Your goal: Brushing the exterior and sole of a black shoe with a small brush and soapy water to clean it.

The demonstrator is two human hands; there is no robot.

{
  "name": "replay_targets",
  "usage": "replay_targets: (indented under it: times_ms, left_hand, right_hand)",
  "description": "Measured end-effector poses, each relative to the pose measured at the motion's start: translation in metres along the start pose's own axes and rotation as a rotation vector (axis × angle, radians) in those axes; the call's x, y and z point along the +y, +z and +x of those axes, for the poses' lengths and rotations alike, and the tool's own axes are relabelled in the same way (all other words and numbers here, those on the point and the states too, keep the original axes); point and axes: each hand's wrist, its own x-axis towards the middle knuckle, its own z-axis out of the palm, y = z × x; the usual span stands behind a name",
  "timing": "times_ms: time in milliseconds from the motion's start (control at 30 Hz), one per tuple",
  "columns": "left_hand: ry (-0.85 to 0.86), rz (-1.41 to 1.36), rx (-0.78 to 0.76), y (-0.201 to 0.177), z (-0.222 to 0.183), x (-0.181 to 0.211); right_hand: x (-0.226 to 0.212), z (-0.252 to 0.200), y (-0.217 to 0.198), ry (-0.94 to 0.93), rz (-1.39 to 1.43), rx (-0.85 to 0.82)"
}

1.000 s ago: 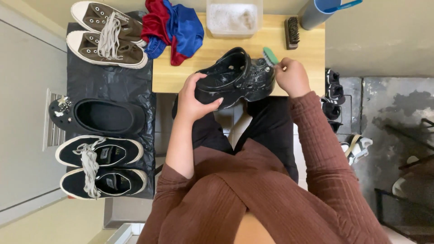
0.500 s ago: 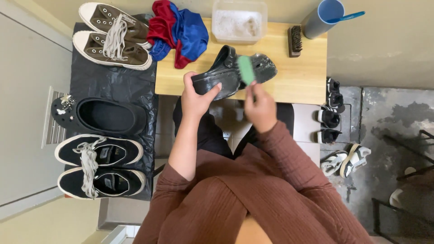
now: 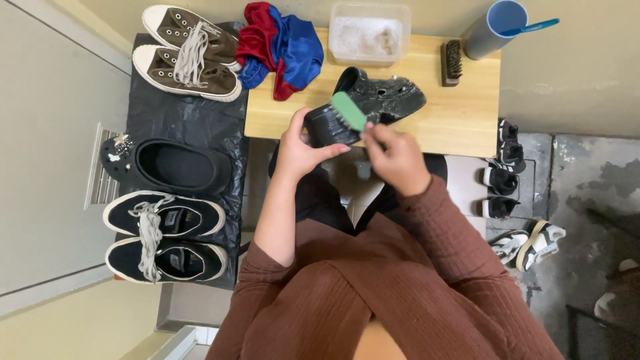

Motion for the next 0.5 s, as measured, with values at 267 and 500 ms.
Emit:
replay_targets:
  times_ms: [267, 500]
  left_hand:
    - [0.091, 0.045, 0.062, 0.013, 0.015, -0.038]
    - [0.115, 0.04, 0.08, 0.007, 0.01, -0.026]
  right_hand:
    - [-0.036, -0.012, 0.005, -0.071, -0.026, -0.056]
    - [-0.017, -0.026, 0.019, -0.293, -0.256, 0.237]
